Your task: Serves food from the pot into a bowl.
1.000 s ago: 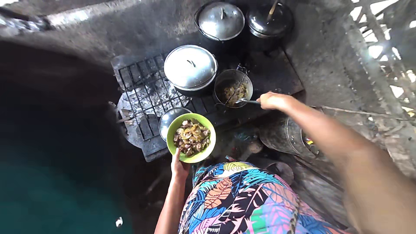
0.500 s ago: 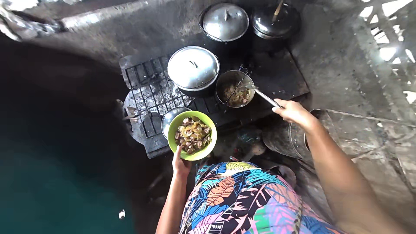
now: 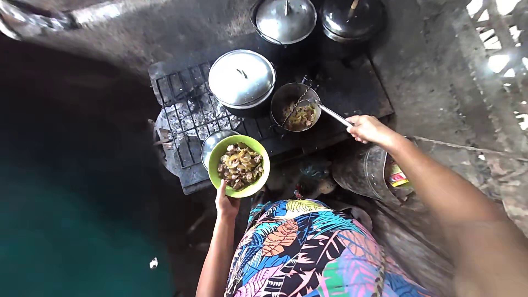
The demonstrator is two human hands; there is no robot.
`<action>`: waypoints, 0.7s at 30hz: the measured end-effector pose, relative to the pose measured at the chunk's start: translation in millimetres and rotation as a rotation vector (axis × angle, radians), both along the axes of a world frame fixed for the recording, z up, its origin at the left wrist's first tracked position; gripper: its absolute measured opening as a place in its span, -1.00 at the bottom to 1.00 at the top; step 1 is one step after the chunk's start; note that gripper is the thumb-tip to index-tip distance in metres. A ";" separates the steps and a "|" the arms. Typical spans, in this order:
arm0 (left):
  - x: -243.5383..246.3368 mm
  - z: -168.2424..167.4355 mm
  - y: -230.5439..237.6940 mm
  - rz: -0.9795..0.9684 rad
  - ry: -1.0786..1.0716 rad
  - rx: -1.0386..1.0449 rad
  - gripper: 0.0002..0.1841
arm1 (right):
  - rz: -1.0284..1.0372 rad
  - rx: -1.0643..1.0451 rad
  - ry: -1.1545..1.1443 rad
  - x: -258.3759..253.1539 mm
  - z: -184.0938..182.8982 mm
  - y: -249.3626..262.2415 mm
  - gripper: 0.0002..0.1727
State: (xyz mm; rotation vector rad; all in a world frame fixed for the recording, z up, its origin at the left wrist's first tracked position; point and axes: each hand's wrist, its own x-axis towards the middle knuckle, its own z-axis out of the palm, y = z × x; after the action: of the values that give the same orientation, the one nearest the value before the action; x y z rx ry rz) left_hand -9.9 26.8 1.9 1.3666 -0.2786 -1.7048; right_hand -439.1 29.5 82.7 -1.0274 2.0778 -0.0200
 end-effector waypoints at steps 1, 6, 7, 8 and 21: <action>-2.1 -0.1 1.3 0.000 0.003 0.008 -0.64 | 0.039 -0.019 0.034 -2.9 -5.1 -7.5 -0.57; -12.0 -0.9 1.6 -0.027 0.024 0.005 -0.64 | -0.112 0.012 -0.043 5.3 -13.9 -41.4 -0.56; -11.4 -2.0 1.6 -0.026 0.027 0.007 -0.64 | -0.184 0.023 -0.104 6.4 -14.1 -38.6 -0.58; -9.7 -3.7 1.5 -0.027 0.037 0.007 -0.64 | -0.254 0.034 -0.160 5.9 -16.2 -30.8 -0.61; 10.8 7.0 -3.9 0.005 0.019 -0.034 -0.65 | -1.127 -0.846 -0.824 124.3 -69.0 -8.0 -0.65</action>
State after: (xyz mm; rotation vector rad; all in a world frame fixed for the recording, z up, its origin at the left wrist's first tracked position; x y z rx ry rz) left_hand 0.9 22.9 8.9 1.3250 -0.2918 -1.7008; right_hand -314.7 21.5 13.7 -0.0336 1.5474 -1.6702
